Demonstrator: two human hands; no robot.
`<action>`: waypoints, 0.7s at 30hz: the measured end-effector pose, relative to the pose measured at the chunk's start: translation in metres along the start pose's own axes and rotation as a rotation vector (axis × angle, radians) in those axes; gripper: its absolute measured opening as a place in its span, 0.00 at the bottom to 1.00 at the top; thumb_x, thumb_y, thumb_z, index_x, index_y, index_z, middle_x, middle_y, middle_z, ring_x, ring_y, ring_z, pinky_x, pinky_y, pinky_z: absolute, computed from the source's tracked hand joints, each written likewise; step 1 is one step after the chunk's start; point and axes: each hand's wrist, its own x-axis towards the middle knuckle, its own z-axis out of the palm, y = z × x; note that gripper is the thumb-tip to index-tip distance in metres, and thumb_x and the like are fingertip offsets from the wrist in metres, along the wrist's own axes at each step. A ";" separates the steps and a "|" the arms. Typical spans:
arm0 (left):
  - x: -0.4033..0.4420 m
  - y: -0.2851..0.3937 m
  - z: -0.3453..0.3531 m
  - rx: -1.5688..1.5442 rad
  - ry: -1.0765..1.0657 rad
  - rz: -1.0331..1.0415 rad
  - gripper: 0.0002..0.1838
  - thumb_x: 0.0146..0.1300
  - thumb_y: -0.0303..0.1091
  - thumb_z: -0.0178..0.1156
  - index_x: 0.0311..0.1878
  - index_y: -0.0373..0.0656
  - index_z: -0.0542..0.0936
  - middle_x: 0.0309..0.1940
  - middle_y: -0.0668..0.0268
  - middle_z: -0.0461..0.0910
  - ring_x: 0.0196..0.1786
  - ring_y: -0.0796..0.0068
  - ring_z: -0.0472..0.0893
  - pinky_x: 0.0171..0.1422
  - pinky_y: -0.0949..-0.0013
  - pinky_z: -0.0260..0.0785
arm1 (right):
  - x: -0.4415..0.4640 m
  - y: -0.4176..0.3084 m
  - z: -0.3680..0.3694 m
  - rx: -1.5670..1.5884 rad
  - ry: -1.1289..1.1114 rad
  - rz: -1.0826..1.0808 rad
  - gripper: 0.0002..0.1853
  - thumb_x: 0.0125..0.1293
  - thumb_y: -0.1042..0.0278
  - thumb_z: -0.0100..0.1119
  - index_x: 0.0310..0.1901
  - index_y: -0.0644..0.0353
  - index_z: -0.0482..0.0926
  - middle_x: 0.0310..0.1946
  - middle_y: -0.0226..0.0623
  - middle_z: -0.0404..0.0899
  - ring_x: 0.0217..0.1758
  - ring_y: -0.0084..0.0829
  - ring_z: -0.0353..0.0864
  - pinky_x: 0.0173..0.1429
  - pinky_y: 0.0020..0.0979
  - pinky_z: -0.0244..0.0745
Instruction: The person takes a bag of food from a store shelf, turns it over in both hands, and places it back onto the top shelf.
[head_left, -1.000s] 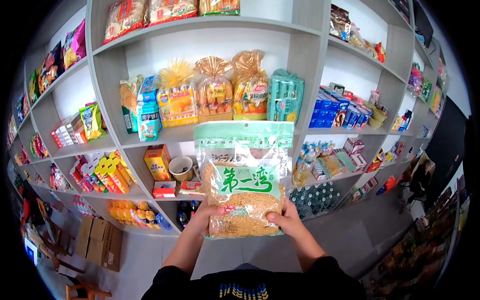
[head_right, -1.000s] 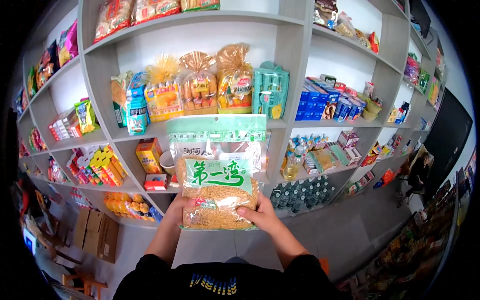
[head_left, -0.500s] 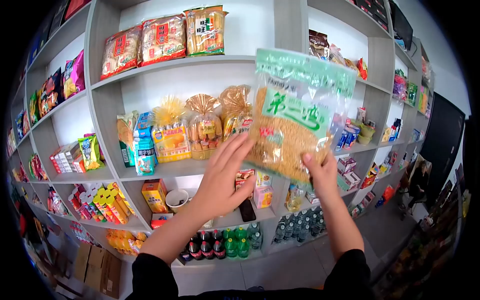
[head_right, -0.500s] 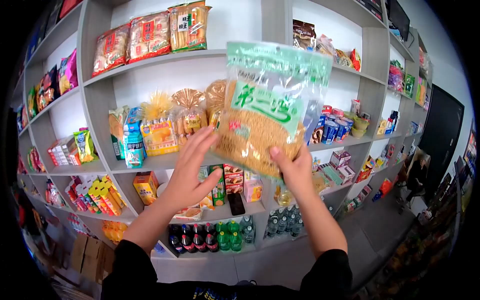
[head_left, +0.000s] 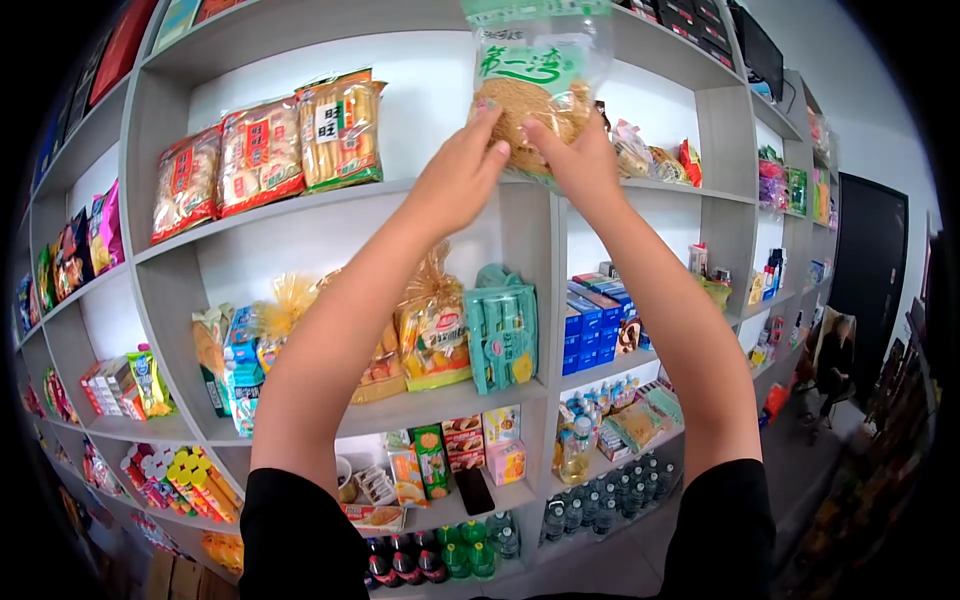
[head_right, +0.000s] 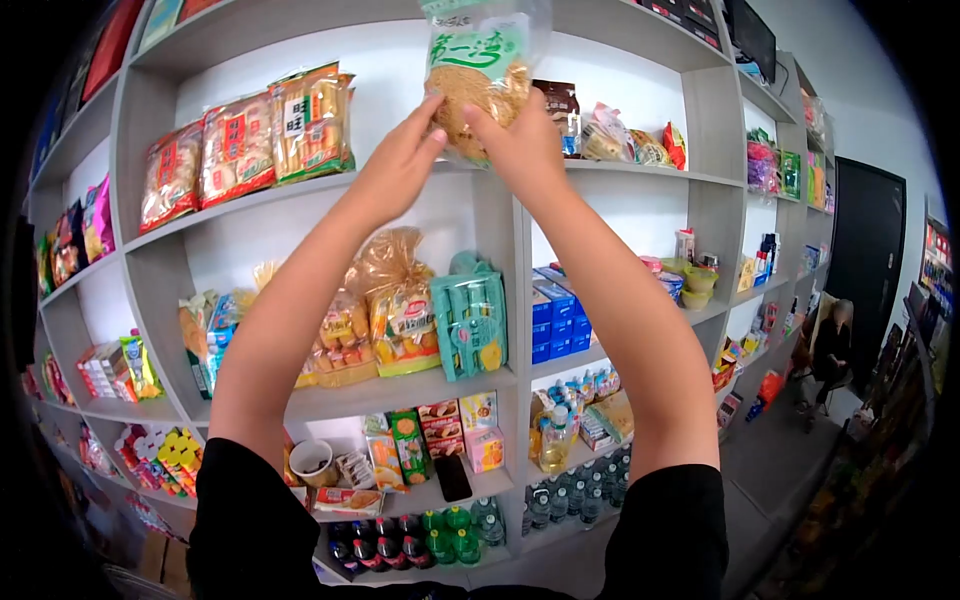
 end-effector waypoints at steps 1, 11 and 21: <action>0.009 -0.008 0.003 -0.027 -0.018 -0.043 0.26 0.62 0.40 0.42 0.58 0.32 0.58 0.58 0.46 0.59 0.63 0.53 0.57 0.65 0.63 0.49 | 0.007 0.001 0.004 -0.135 0.035 0.042 0.33 0.47 0.49 0.62 0.44 0.71 0.65 0.35 0.51 0.76 0.38 0.41 0.77 0.42 0.34 0.70; 0.056 -0.068 0.045 -0.365 -0.077 -0.363 0.26 0.65 0.48 0.33 0.53 0.34 0.64 0.51 0.52 0.67 0.54 0.63 0.67 0.59 0.68 0.55 | 0.042 0.042 0.048 -0.391 -0.015 0.107 0.31 0.49 0.48 0.59 0.43 0.68 0.62 0.32 0.53 0.76 0.37 0.49 0.76 0.40 0.40 0.71; 0.070 -0.108 0.053 -0.232 -0.499 -0.817 0.38 0.58 0.64 0.27 0.60 0.44 0.60 0.60 0.56 0.58 0.58 0.59 0.62 0.57 0.58 0.56 | 0.052 0.087 0.086 -0.551 -0.223 0.184 0.26 0.52 0.51 0.56 0.42 0.67 0.64 0.35 0.53 0.75 0.39 0.47 0.76 0.43 0.39 0.71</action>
